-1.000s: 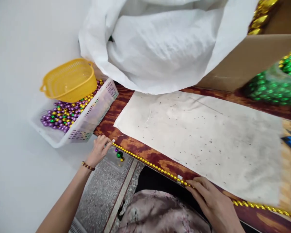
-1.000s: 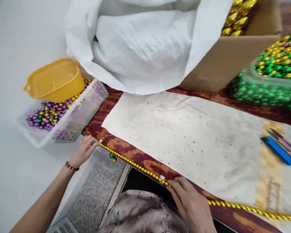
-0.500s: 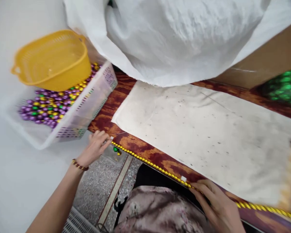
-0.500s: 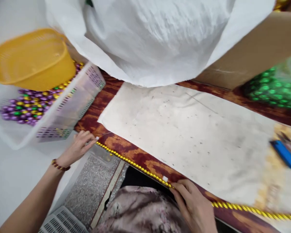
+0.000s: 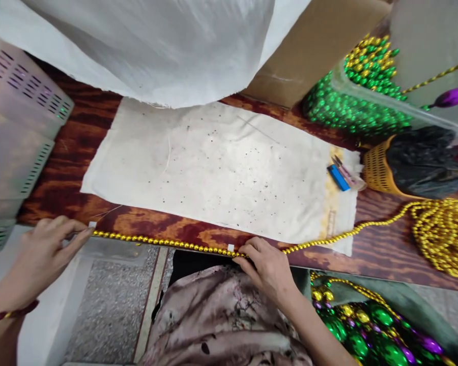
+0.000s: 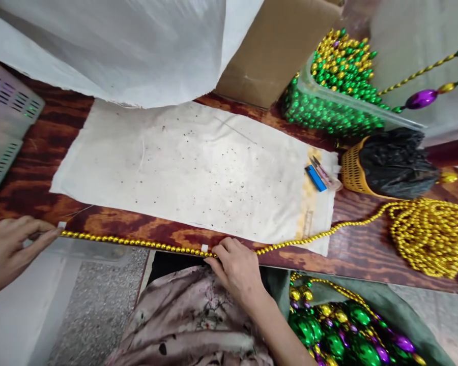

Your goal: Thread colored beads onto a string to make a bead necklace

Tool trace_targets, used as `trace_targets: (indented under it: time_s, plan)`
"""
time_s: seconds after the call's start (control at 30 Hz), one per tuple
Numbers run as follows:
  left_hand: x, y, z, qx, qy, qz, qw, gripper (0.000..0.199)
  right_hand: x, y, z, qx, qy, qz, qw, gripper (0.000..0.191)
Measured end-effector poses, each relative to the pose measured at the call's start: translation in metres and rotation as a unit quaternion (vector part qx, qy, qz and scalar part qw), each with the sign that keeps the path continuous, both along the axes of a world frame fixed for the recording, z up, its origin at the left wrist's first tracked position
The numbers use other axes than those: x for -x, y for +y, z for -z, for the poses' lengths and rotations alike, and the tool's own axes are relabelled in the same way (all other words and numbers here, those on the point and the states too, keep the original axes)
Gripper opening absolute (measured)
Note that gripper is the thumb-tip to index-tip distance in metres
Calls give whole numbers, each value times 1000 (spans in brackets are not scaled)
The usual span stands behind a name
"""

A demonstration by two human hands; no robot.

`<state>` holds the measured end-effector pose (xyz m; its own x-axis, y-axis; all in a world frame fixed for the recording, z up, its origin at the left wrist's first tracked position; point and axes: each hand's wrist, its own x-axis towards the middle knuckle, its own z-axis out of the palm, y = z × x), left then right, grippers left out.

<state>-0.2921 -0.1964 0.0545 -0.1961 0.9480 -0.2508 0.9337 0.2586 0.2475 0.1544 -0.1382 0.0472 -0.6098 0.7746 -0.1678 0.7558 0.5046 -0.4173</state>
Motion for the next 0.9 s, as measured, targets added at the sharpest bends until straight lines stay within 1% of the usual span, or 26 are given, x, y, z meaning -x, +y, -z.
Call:
trace_targets:
  time_s: [0.13, 0.23, 0.3, 0.43, 0.5, 0.57, 0.63, 0.7, 0.73, 0.8, 0.9]
  plan:
    - [-1, 3, -1, -4, -14, 6, 1000, 31, 8, 3, -10, -34, -58, -15, 998, 13]
    - [-2, 5, -3, -5, -26, 13, 1000, 30, 14, 5, -14, -34, -42, -17, 998, 12]
    - [-3, 5, -4, -3, -26, 13, 1000, 30, 18, 5, -11, -31, -20, -24, 999, 11]
    - [-5, 4, -7, -4, -17, 0, 1000, 31, 24, 3, 4, -37, 4, -25, 999, 9]
    - [-8, 5, -11, -14, -25, -11, 1000, 30, 24, 1, 9, -41, 34, -18, 998, 9]
    - [-16, 11, -18, -28, -44, -25, 998, 27, 19, 3, 10, -20, 75, -10, 997, 9]
    - [-27, 22, -27, -51, -59, -42, 996, 25, 11, 8, 6, 47, 114, 19, 992, 9]
    - [-40, 38, -33, -86, -62, -52, 993, 26, -2, 19, -3, 116, 151, 68, 979, 7]
    - [-46, 47, -35, -106, -64, -53, 991, 27, -9, 26, -8, 137, 166, 93, 972, 7]
    - [-59, 69, -35, -133, -68, -45, 988, 28, -23, 43, -18, 145, 186, 119, 964, 8]
    - [-85, 99, -31, -168, -61, -6, 984, 34, -42, 68, -32, 132, 191, 114, 966, 9]
